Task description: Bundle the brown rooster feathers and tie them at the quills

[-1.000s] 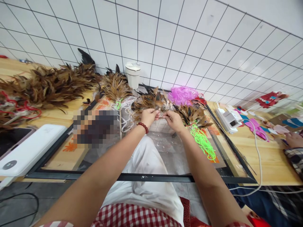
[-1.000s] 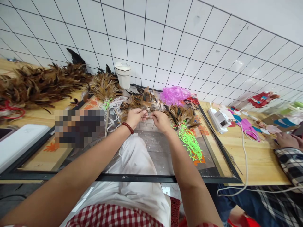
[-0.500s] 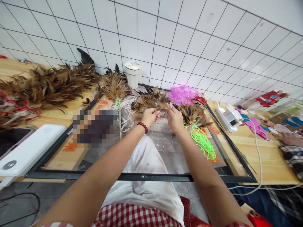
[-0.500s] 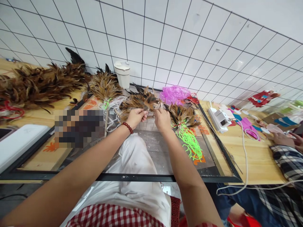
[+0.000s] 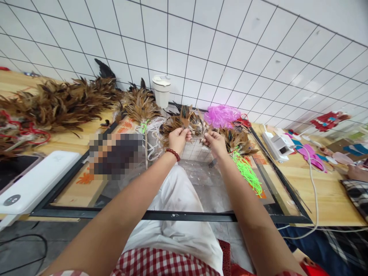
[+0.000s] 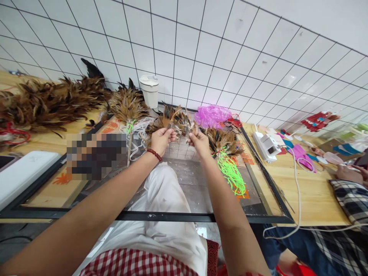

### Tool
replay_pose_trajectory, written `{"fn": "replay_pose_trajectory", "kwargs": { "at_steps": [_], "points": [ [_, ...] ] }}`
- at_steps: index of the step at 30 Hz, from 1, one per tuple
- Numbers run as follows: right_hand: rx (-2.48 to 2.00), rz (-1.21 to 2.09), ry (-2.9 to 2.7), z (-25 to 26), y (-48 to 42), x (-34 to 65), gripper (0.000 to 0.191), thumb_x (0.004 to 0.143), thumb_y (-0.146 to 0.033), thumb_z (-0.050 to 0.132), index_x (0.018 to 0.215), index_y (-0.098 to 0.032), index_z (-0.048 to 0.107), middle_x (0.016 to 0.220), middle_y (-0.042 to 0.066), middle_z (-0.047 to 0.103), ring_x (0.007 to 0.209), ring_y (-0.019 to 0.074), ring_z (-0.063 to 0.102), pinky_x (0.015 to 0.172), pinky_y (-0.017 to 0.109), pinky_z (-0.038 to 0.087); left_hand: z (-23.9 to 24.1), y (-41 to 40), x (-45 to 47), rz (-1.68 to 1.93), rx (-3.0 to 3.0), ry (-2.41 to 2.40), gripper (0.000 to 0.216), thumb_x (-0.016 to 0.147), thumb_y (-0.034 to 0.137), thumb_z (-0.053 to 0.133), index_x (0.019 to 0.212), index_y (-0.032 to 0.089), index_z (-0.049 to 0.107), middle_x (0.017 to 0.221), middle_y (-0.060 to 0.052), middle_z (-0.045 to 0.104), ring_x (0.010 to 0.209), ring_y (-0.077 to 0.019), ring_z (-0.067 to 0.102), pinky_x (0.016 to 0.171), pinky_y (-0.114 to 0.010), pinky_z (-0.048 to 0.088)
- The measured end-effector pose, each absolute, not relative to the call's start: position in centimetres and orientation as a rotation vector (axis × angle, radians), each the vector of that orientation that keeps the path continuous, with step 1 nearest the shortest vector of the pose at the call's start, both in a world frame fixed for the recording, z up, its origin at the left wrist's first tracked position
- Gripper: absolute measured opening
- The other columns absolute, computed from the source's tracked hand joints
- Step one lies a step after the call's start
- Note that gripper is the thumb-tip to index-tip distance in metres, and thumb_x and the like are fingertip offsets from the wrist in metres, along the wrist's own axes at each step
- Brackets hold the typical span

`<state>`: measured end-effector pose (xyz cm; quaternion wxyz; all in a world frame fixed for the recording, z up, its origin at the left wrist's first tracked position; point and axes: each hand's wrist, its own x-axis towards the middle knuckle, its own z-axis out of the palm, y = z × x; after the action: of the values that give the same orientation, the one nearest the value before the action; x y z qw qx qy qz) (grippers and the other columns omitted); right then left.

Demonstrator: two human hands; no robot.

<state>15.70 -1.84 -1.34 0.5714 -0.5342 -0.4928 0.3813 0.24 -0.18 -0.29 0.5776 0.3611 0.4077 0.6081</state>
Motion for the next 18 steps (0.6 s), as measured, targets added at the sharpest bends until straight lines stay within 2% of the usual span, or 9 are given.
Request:
{"fn": "replay_pose_trajectory", "kwargs": {
  "at_steps": [3,5,8,13,18],
  "points": [
    [-1.119,1.106,-1.012,-1.0,-2.0,15.5,0.039,0.055,-0.047,0.079,0.068,-0.018,0.056,0.057,-0.002,0.059,0.051,0.0086,0.051,0.047,0.021,0.04,0.1,-0.7,0.3,1.321,0.846,0.949,0.011,0.078,0.015,0.063,0.068,0.01,0.062,0.063,-0.003,0.064,0.053,-0.0079,0.059,0.057,-0.022,0.05],
    [-1.1,1.117,-0.994,-0.9,-2.2,15.2,0.039,0.053,-0.045,0.081,0.068,-0.018,0.058,0.058,-0.002,0.06,0.05,0.0079,0.051,0.047,0.021,0.039,0.3,-1.1,0.4,1.231,0.838,0.947,0.012,0.079,0.014,0.062,0.068,0.009,0.062,0.063,-0.004,0.065,0.053,-0.009,0.06,0.057,-0.023,0.05],
    [-1.09,1.099,-1.012,-1.0,-2.3,14.8,0.035,0.055,-0.044,0.08,0.067,-0.018,0.06,0.06,-0.002,0.061,0.051,0.0074,0.049,0.048,0.021,0.038,0.5,-1.6,0.5,1.148,0.809,0.947,0.012,0.079,0.012,0.062,0.067,0.009,0.061,0.062,-0.005,0.065,0.054,-0.0101,0.062,0.058,-0.023,0.05],
    [-1.097,1.018,-1.11,-1.6,-2.3,14.1,0.034,0.057,-0.044,0.078,0.058,-0.018,0.055,0.053,-0.007,0.049,0.047,0.0055,0.037,0.047,0.021,0.032,0.7,-1.9,0.4,1.047,0.759,0.894,0.011,0.079,0.013,0.065,0.069,0.009,0.061,0.064,-0.006,0.066,0.055,-0.0113,0.063,0.058,-0.024,0.051],
    [-1.116,0.975,-1.207,-1.6,-2.5,13.7,0.033,0.059,-0.046,0.076,0.06,-0.019,0.059,0.056,-0.004,0.056,0.053,0.0093,0.047,0.057,0.024,0.041,0.5,-1.8,0.3,0.98,0.751,0.882,0.01,0.078,0.013,0.066,0.07,0.009,0.061,0.062,-0.005,0.065,0.055,-0.0116,0.064,0.058,-0.023,0.052]
  ]
}}
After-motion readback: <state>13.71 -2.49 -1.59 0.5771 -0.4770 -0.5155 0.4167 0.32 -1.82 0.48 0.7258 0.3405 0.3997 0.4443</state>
